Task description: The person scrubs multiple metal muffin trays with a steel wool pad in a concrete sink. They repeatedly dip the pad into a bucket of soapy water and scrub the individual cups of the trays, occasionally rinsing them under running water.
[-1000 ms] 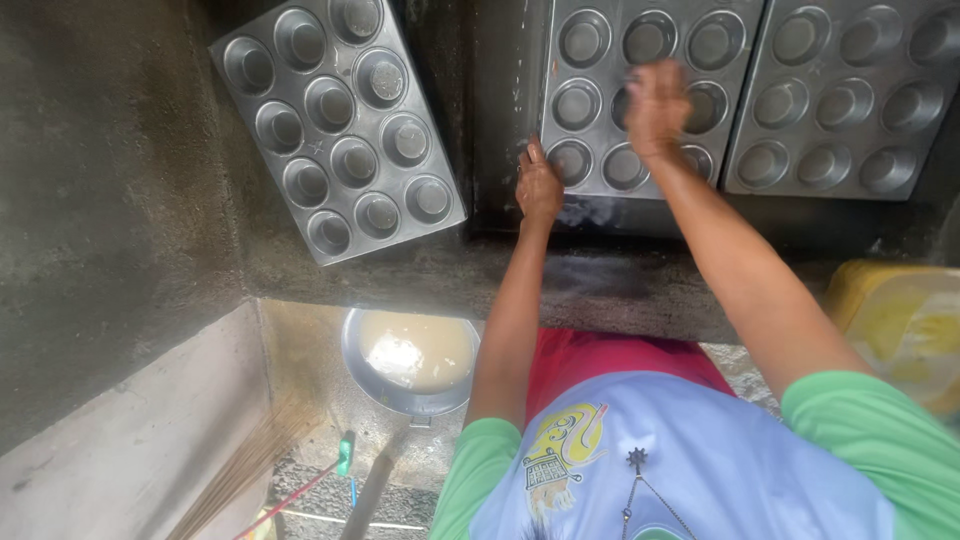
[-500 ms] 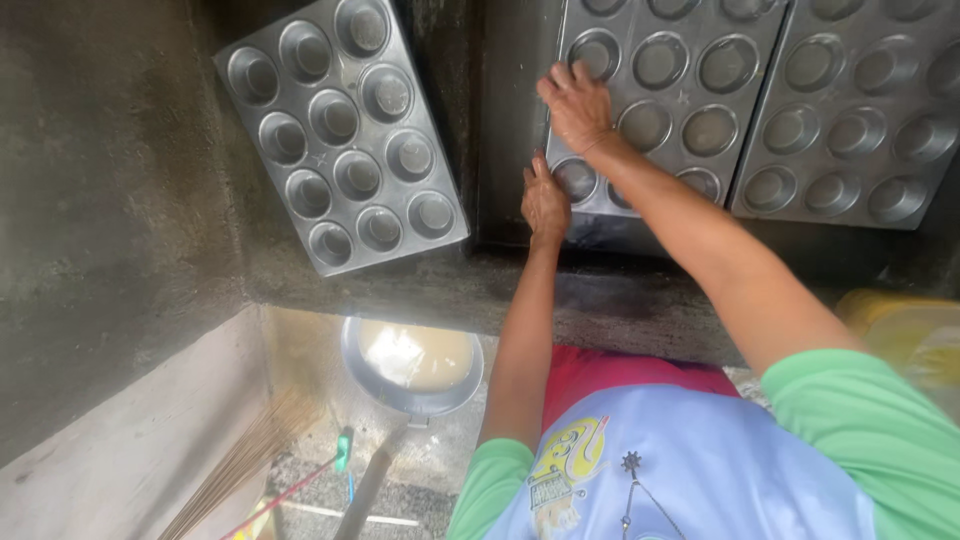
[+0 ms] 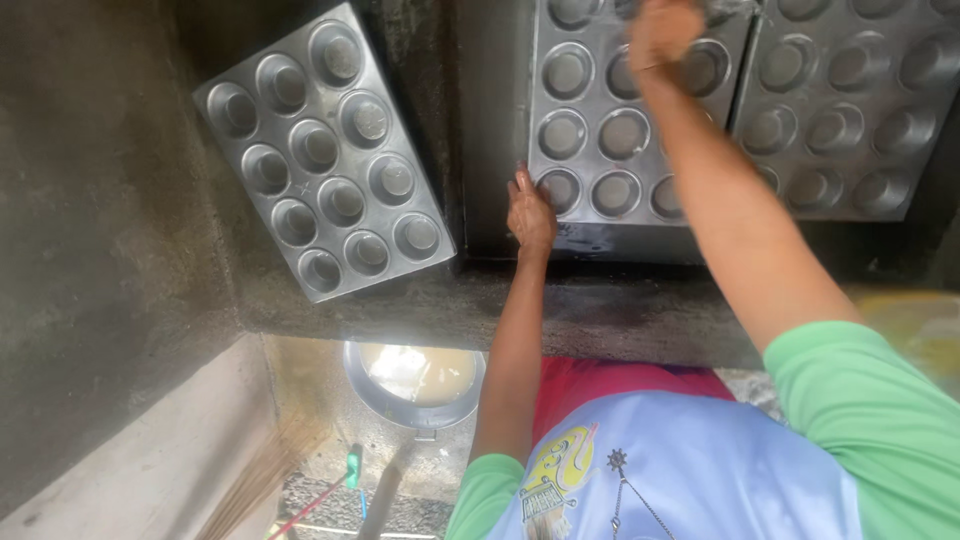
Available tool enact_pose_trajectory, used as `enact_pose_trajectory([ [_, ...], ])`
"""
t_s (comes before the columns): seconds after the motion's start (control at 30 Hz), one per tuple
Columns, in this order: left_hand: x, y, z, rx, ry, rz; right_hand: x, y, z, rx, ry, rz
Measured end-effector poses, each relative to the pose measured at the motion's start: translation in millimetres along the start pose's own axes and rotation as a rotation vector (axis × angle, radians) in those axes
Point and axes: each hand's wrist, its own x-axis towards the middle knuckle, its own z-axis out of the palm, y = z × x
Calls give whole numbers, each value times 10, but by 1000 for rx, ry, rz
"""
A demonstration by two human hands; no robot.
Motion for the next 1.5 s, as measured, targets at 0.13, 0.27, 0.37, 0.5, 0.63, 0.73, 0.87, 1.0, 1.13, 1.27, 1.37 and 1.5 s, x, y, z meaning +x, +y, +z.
enact_pose_trajectory([
  [0.13, 2, 41, 13, 9, 52, 25, -578, -1175, -33, 95, -80, -203],
  [0.27, -58, 72, -49, 23, 28, -3, -625, -1128, -347, 100, -175, -319],
  [0.37, -61, 41, 11, 45, 118, 54, -225, -381, -561, 16, -190, -276],
  [0.5, -49, 48, 21, 9, 57, 16, -544, -150, -1144, 17, -305, -210],
  [0.63, -29, 45, 2, 23, 83, 41, -515, -180, -1091, 86, -272, -180],
  [0.73, -64, 37, 19, 19, 69, 24, -507, -129, -851, 25, -175, -138],
  [0.87, -80, 66, -29, 22, 62, 19, -958, -161, -1027, -18, -189, -129],
  [1.0, -86, 50, -41, -1, 64, 23, -438, 262, -847, -25, -263, -122],
  [1.13, -52, 19, 25, 30, 81, 26, -412, 773, -913, -230, -326, -206],
  [1.27, -34, 15, 51, 8, 82, 16, -898, 655, -1360, -282, -359, -168],
  [1.37, -26, 55, 6, -2, 60, 14, -817, 508, -1522, -217, -450, -90],
  [1.5, -81, -10, 29, 39, 97, 69, -805, 465, -1313, -60, -274, 60],
])
